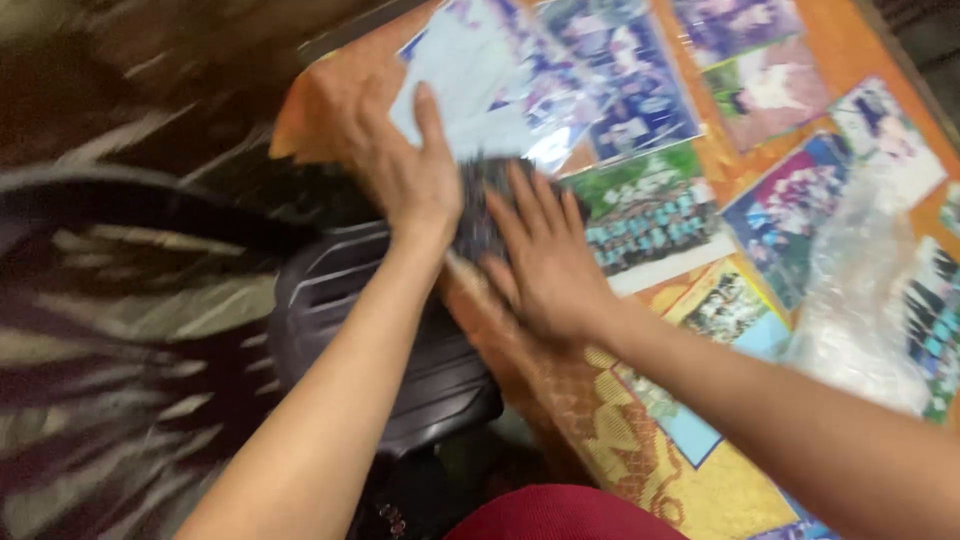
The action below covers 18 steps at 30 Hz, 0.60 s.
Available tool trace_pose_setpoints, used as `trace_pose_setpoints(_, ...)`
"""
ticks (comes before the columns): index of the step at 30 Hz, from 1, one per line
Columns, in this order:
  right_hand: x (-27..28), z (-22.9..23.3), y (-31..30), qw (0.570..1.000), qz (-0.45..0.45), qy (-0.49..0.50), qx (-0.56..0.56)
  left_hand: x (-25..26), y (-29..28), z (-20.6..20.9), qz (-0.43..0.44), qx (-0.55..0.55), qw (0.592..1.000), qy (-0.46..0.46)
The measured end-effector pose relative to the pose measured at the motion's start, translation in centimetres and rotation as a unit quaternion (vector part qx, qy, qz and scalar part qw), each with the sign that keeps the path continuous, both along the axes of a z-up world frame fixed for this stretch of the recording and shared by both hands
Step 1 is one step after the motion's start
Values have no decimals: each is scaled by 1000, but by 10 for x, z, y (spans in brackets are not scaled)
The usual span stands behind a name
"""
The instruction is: The person wipes a table surface covered with photographs using a dark cloth. They move the cloth back and forth across the table, occasionally shifting the photographs to reach different areas. The person also handles a plastic bag on the table during the wiping process.
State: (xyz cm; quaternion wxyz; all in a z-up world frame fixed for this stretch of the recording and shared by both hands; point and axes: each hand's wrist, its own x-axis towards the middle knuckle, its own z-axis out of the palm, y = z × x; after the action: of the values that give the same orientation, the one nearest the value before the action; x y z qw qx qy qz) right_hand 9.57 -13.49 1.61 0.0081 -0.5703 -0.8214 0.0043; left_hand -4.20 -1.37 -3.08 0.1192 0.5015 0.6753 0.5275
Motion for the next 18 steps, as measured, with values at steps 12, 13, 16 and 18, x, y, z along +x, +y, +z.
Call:
trace_pose_setpoints(12, -4, 31, -71, 993, -34, 47, -103, -14, -19, 25, -112, -218, 945, -216)
trace_pose_setpoints(13, -2, 33, -83, 992, -33, 55, -108, -15, -25, 40, -127, -261, 921, -259)
trace_pose_setpoints(16, -4, 29, -89, 993, -29, 49, -104, -21, -29, 61, -134, -292, 892, -318)
trace_pose_setpoints(18, -9, 25, -72, 995, -17, 33, -95, -26, -30, 64, -118, -280, 892, -336)
